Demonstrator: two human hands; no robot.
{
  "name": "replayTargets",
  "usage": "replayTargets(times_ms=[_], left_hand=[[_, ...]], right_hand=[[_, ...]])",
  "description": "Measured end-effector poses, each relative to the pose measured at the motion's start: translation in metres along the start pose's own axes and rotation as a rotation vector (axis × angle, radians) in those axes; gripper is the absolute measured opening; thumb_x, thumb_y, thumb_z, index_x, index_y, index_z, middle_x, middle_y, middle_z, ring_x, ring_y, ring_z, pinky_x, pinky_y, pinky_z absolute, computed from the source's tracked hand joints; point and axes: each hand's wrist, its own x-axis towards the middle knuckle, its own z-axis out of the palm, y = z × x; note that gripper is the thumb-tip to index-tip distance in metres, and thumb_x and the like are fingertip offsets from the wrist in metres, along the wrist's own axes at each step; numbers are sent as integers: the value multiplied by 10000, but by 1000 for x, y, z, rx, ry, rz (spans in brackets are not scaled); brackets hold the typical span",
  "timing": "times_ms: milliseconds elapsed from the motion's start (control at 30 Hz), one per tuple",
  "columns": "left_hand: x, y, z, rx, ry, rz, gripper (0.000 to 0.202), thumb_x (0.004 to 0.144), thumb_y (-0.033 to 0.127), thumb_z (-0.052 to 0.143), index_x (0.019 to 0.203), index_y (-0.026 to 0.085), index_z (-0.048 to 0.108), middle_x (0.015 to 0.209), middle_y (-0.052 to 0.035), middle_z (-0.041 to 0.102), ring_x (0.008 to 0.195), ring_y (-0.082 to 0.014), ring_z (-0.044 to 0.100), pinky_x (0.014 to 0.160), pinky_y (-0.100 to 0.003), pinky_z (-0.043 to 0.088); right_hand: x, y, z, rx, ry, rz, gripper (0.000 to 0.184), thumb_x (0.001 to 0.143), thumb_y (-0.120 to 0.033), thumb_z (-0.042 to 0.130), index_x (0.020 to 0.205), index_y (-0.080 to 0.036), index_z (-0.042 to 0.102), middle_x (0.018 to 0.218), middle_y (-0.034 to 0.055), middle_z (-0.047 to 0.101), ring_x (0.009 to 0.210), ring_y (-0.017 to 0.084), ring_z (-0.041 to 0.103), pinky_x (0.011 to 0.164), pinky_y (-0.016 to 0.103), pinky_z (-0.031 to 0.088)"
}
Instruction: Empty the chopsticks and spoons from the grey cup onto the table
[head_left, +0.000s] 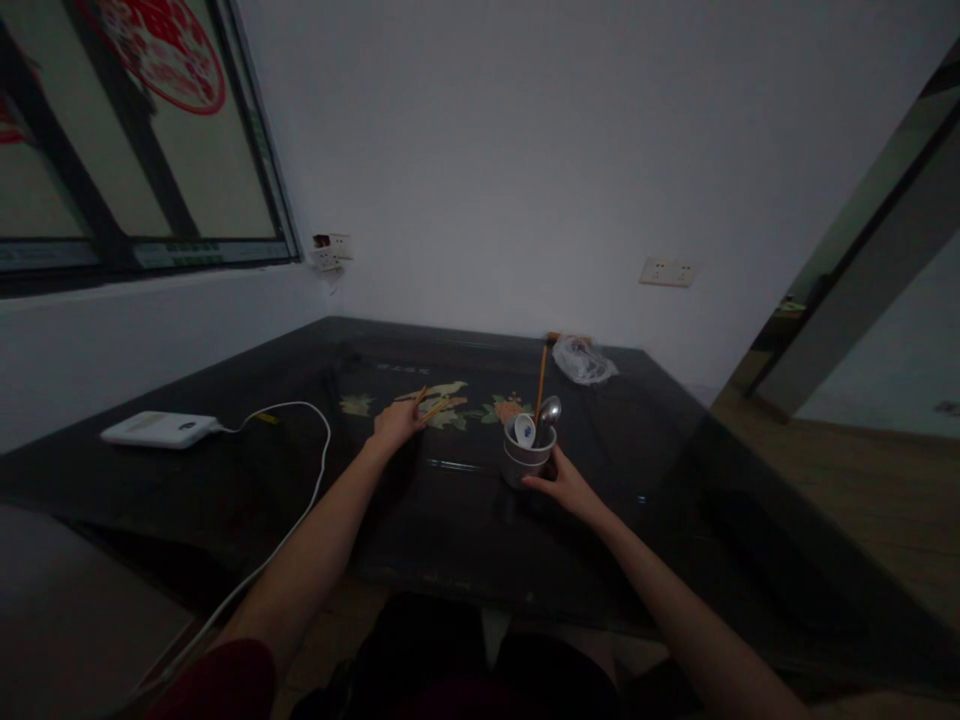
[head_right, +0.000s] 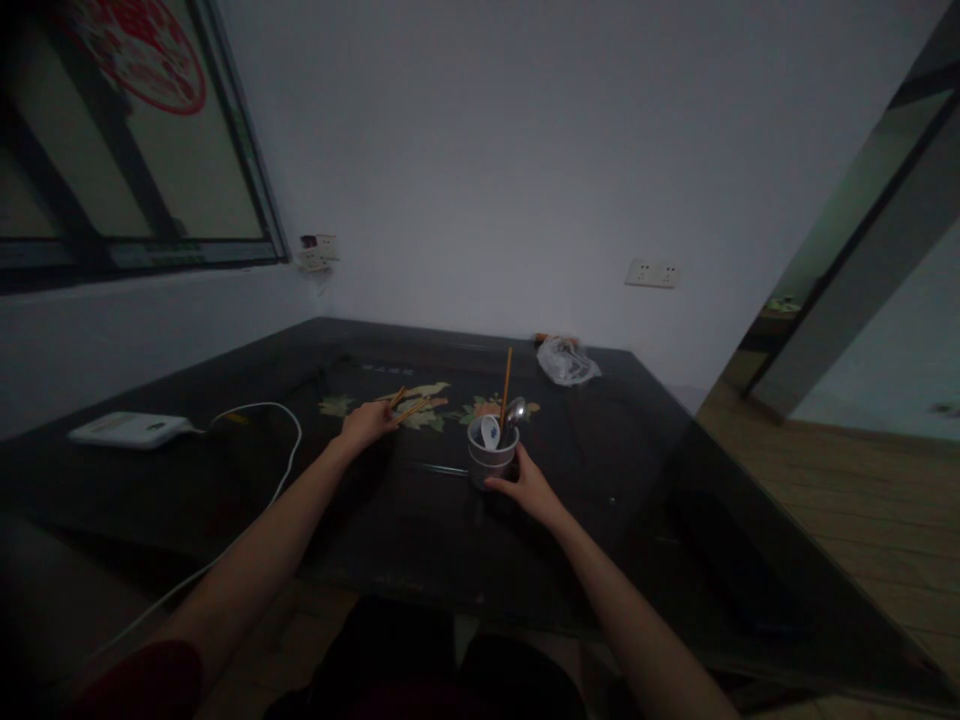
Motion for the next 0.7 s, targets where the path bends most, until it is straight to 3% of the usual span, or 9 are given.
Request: replayTargets(times_ms=[367, 533, 700], left_hand=[[-3, 0, -7, -3, 3, -21, 343, 764, 517, 552, 920, 229, 652, 1012, -78, 680, 918, -250, 630, 735, -295, 472], [2, -16, -18, -10, -19, -98, 351, 749, 518, 575, 923, 223, 655, 988, -87, 685, 929, -249, 624, 743, -293, 470], [9, -30, -14, 3, -87, -94, 369, 688, 454, 652, 989, 242, 632, 1078, -73, 665, 977, -244, 610, 756, -274, 461]], right_hand=[[0, -1, 0, 13, -13, -21, 764, 634, -307, 775, 1296, -220, 405, 1338, 102, 497, 1246, 259, 462, 1074, 431, 336], [2, 6, -2, 48, -33, 3, 778, 630, -303, 782, 1297, -214, 390, 1344, 112, 487, 1233, 254, 478, 1060, 433, 360], [2, 9, -1, 74, -37, -9, 791, 631, -297, 782, 1309, -215, 383, 1347, 113, 488, 1231, 255, 480, 1061, 440, 357]])
